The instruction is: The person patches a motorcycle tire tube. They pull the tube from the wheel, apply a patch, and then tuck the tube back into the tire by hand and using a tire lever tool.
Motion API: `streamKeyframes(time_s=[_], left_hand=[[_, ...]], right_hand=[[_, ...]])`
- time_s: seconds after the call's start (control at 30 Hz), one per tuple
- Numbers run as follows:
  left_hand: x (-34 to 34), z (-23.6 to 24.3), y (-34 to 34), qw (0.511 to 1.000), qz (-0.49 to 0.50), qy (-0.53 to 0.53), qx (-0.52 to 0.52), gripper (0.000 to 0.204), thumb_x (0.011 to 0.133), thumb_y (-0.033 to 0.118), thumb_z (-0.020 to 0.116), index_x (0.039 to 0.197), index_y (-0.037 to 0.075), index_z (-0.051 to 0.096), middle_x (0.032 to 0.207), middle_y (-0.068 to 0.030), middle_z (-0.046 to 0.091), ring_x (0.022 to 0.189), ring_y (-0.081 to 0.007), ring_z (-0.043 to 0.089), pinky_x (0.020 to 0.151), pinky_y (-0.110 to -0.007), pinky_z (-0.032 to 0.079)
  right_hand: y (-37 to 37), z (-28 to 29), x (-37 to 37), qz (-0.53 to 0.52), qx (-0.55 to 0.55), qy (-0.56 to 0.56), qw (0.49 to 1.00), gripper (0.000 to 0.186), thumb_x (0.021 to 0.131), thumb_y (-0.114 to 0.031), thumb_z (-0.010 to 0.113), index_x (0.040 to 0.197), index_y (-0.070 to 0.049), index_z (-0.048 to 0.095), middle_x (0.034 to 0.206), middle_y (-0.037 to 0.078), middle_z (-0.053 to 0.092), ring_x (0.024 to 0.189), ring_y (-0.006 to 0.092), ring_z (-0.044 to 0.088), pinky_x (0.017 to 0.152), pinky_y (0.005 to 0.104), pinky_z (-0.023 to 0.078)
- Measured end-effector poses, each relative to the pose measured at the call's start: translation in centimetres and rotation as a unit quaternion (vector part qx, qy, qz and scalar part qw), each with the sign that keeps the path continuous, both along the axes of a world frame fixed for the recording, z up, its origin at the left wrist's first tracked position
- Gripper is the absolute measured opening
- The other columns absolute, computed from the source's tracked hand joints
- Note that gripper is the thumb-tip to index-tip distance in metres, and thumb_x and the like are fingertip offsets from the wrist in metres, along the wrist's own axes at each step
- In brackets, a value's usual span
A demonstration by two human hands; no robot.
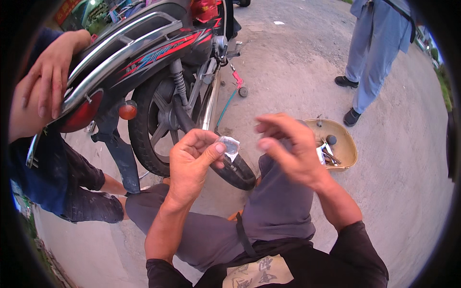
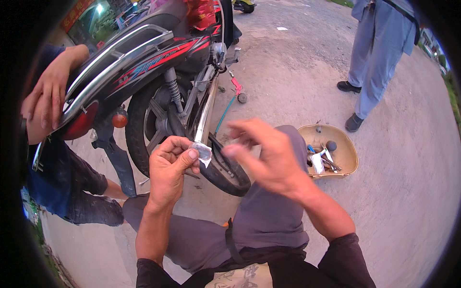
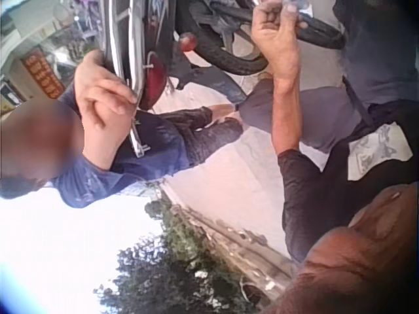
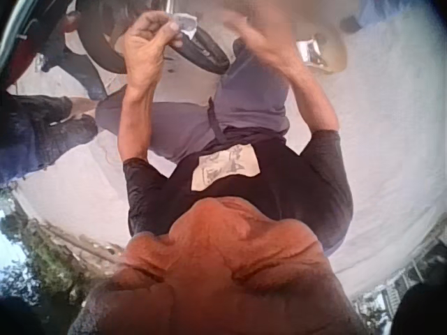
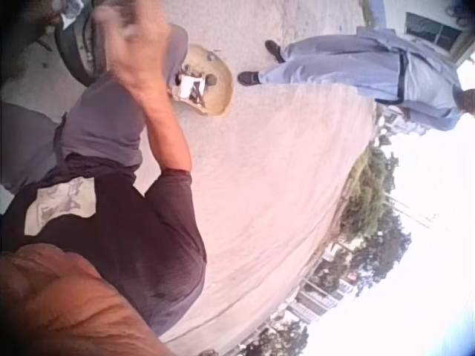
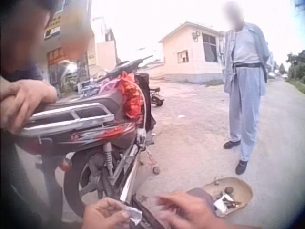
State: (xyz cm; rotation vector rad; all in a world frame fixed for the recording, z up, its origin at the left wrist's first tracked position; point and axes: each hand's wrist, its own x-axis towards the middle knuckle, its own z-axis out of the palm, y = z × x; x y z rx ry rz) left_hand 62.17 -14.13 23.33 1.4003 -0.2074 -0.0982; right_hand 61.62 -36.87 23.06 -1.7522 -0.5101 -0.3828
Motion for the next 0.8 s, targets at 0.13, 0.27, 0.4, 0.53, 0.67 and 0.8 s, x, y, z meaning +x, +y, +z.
streamKeyframes(time_s=[0.13,0.27,0.4,0.53,0.67,0.8], left_hand=[[-0.7,-1.3,1.5,0.999,0.044,0.004,-0.027,0.014,0.092,0.005,0.067,0.102,-0.003,0.061,0.089,-0.0096,0.068,0.072,-0.0109,0.063,0.064,-0.024,0.056],[-0.9,-3.3,3.7,0.993,0.04,0.068,-0.088,0.016,0.095,0.008,0.065,0.105,-0.004,0.062,0.092,-0.0102,0.069,0.078,-0.0134,0.067,0.067,-0.025,0.057],[-1.1,-5.6,5.7,0.978,0.034,0.099,-0.179,0.02,0.097,0.013,0.061,0.107,-0.004,0.063,0.095,-0.0119,0.069,0.08,-0.0149,0.067,0.07,-0.028,0.057],[-1.0,-7.5,7.0,0.974,0.033,0.118,-0.192,0.022,0.098,0.016,0.06,0.105,-0.004,0.065,0.095,-0.0119,0.07,0.081,-0.0149,0.068,0.07,-0.029,0.057],[-0.8,-8.3,7.6,0.971,0.034,0.145,-0.186,0.021,0.098,0.014,0.058,0.104,-0.004,0.064,0.093,-0.0133,0.069,0.079,-0.017,0.068,0.067,-0.03,0.058],[-1.0,-8.9,8.0,0.968,0.044,0.169,-0.181,0.02,0.098,0.013,0.056,0.103,-0.005,0.064,0.092,-0.0146,0.069,0.076,-0.0182,0.067,0.065,-0.03,0.058]], right_hand=[[4.7,-0.9,1.7,0.125,0.019,0.08,0.989,0.02,0.09,-0.008,0.069,0.107,0.003,0.065,0.089,0.007,0.067,0.078,0.0117,0.064,0.069,0.0255,0.052],[6.9,-2.6,2.6,0.211,0.154,0.278,0.924,0.017,0.094,-0.009,0.065,0.105,0.003,0.066,0.089,0.003,0.068,0.076,0.007,0.061,0.068,0.0223,0.05],[8.7,-4.4,3.7,0.244,0.157,0.33,0.898,0.016,0.094,-0.009,0.065,0.105,0.003,0.065,0.09,0.003,0.068,0.076,0.0058,0.06,0.067,0.0215,0.049],[9.8,-5.8,4.3,0.244,0.121,0.334,0.902,0.014,0.094,-0.008,0.066,0.104,0.002,0.066,0.09,0.003,0.067,0.078,0.0053,0.06,0.067,0.022,0.048],[10.6,-7.1,4.7,0.238,0.095,0.303,0.918,0.012,0.093,-0.006,0.065,0.102,0.003,0.068,0.091,0.002,0.064,0.081,0.0054,0.059,0.068,0.0221,0.047],[10.8,-8.4,5.2,0.247,0.076,0.261,0.93,0.012,0.093,-0.005,0.065,0.101,0.003,0.068,0.091,0.002,0.061,0.081,0.0058,0.058,0.068,0.0224,0.046]])
